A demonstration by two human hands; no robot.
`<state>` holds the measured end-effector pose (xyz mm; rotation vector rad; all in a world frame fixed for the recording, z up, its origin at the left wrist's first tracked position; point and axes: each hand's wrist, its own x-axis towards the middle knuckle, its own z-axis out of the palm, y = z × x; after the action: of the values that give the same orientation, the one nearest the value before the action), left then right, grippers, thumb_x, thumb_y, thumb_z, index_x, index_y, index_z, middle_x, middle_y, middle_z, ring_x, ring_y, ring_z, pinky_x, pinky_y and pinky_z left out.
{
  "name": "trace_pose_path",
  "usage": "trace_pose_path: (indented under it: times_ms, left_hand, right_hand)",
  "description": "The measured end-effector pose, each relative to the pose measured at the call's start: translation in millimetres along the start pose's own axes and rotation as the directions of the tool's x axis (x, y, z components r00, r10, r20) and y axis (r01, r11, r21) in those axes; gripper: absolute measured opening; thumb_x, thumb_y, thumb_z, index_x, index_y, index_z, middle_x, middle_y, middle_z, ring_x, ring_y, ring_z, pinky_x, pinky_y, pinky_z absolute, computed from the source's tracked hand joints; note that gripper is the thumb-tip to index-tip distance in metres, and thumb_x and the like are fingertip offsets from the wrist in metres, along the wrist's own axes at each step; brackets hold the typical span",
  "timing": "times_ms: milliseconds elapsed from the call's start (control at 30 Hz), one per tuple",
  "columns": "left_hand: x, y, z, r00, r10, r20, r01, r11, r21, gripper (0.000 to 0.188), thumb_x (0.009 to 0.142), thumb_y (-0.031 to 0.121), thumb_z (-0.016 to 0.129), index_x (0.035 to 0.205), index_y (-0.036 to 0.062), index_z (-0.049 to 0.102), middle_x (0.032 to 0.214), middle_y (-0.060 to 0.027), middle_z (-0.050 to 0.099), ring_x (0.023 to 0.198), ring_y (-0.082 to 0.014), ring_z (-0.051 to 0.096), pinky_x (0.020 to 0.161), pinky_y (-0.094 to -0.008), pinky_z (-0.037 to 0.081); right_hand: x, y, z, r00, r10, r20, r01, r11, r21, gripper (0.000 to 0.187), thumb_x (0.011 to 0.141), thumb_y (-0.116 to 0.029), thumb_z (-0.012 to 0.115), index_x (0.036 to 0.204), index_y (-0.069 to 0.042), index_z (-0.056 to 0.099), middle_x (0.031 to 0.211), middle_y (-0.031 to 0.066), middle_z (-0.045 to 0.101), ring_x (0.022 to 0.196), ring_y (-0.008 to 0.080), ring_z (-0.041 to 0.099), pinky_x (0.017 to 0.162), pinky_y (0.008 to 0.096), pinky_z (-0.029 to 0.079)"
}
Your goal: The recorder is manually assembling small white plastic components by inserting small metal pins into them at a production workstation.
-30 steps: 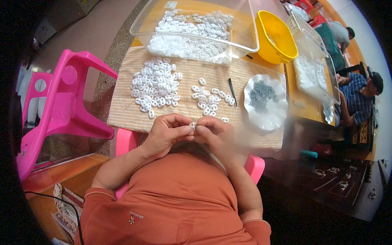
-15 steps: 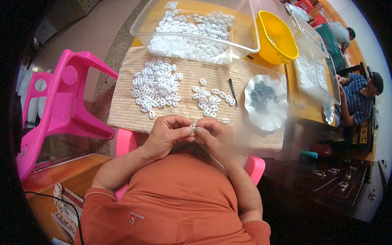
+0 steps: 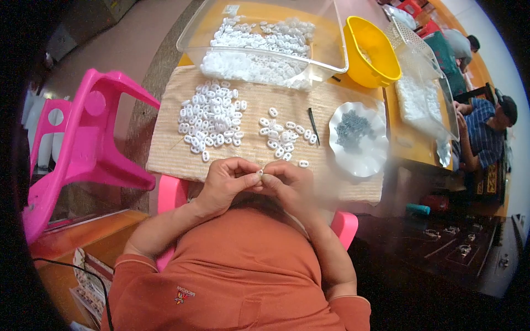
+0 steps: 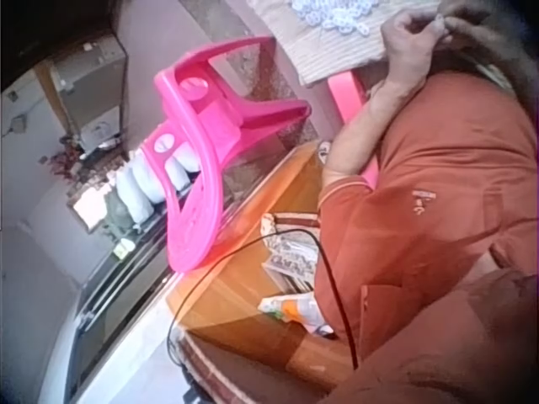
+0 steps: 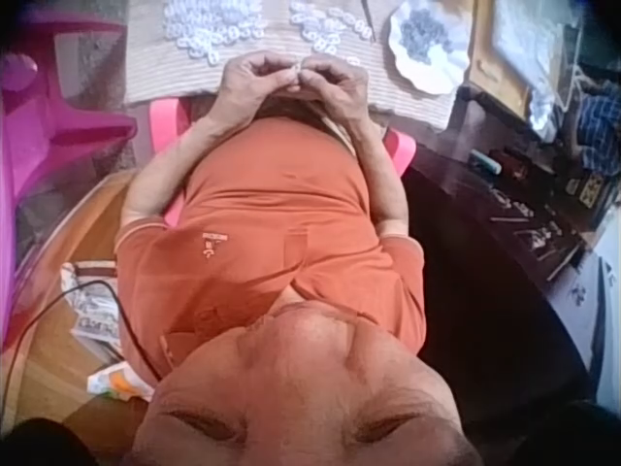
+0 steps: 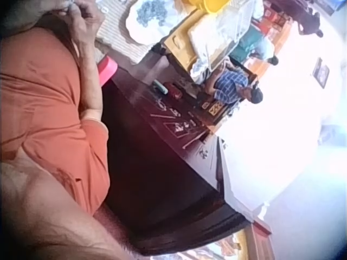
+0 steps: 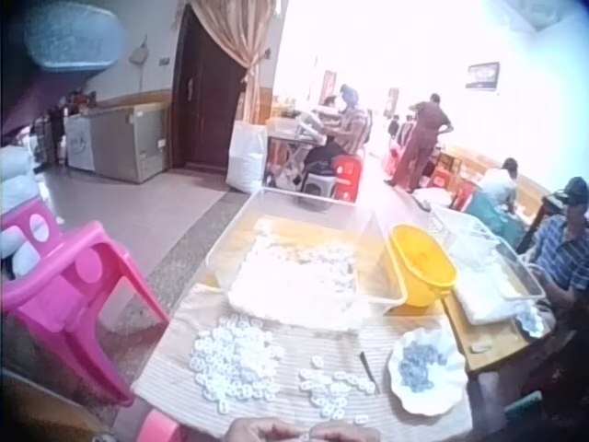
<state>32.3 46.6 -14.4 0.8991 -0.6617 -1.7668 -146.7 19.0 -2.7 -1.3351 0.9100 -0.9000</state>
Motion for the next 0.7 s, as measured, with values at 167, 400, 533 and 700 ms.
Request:
trace_pose_path:
  times_ms: [167,400,533,700]
  left_hand:
    - [0.4,4.1,3.0,1.000,0.006,-0.001,-0.006,1.000,0.005,0.018,0.086,0.000,0.064,0.102,-0.0046,0.062,0.092,-0.0111,0.066,0.081,-0.0147,0.066,0.073,-0.0257,0.058]
    - [1.3,3.5,2.0,1.000,-0.017,-0.001,0.017,1.000,-0.015,0.018,0.087,0.002,0.064,0.103,-0.0039,0.062,0.092,-0.0110,0.067,0.080,-0.0143,0.065,0.073,-0.0260,0.058]
    - [1.1,4.2,1.9,1.000,-0.014,-0.004,0.014,1.000,-0.001,0.017,0.087,0.001,0.064,0.103,-0.0040,0.062,0.092,-0.0109,0.067,0.080,-0.0142,0.065,0.072,-0.0257,0.057]
    - [0.7,5.7,2.1,1.000,-0.030,0.003,0.030,0.999,-0.024,0.017,0.087,0.001,0.063,0.103,-0.0046,0.062,0.092,-0.0112,0.067,0.080,-0.0145,0.065,0.073,-0.0254,0.057]
  right_hand:
    - [-0.6,-5.7,2.0,0.996,0.094,-0.002,-0.092,0.979,0.183,0.010,0.086,0.004,0.062,0.095,0.005,0.065,0.093,0.0099,0.065,0.082,0.0129,0.061,0.074,0.0235,0.050]
    - [-2.9,-1.0,-4.6,0.996,0.085,0.019,-0.087,0.985,0.150,0.015,0.087,0.005,0.061,0.101,0.007,0.064,0.096,0.0108,0.065,0.086,0.0146,0.064,0.077,0.0247,0.053]
    - [-3.9,-0.7,-4.8,0.989,0.149,-0.003,-0.147,0.976,0.163,0.016,0.087,0.004,0.060,0.103,0.007,0.062,0.096,0.0120,0.067,0.084,0.0159,0.066,0.076,0.0263,0.055]
    - [-4.0,-5.4,-4.9,0.981,0.187,0.042,-0.192,0.961,0.198,0.015,0.091,-0.001,0.057,0.103,0.007,0.061,0.098,0.0121,0.066,0.087,0.0169,0.066,0.078,0.0274,0.056]
